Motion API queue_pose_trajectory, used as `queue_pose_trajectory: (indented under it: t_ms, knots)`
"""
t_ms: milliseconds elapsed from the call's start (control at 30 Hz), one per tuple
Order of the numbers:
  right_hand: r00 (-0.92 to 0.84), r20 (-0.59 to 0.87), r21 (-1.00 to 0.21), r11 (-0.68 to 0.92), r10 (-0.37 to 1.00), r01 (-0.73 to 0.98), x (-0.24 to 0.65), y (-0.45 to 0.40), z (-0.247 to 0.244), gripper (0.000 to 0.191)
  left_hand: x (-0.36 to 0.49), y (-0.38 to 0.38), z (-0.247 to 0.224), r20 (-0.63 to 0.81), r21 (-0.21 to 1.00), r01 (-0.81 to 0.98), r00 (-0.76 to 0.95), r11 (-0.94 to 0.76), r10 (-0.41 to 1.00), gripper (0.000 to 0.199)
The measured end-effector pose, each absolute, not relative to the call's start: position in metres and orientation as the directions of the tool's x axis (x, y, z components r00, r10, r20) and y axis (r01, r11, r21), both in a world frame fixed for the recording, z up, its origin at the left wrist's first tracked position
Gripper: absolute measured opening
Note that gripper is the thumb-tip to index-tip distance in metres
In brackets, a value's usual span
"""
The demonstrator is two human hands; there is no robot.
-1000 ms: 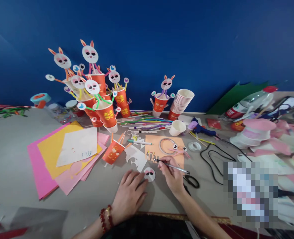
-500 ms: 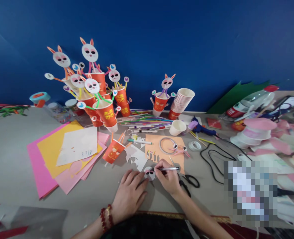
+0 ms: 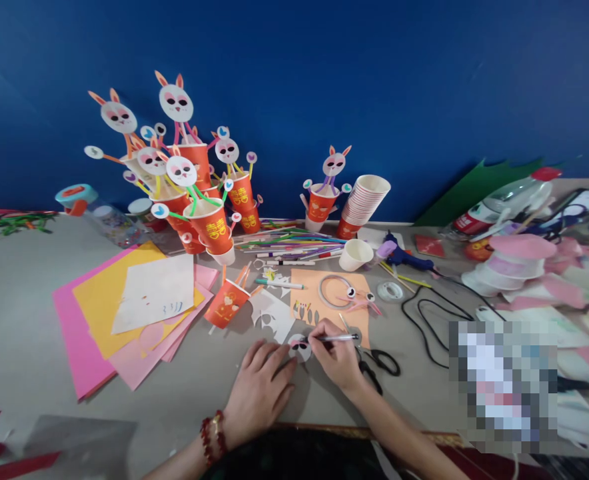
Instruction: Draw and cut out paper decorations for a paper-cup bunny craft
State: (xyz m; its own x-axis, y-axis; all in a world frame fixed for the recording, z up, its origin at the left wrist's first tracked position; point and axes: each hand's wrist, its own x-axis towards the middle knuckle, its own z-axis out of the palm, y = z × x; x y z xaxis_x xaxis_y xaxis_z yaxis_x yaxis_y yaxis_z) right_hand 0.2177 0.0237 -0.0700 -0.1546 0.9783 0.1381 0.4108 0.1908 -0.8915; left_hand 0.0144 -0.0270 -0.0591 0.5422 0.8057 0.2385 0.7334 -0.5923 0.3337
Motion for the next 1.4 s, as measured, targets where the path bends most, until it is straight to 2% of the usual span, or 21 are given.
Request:
queue_pose_trajectory:
  t_ms: [1400]
  knots:
    - [-0.161, 0.114, -0.874, 0.176, 0.980, 0.452, 0.2160, 0.0243, -0.0677, 0.015, 0.0139, -0.0276, -0.0635, 0.224, 0.339, 0.737, 0.541, -0.585, 0.811, 0.036]
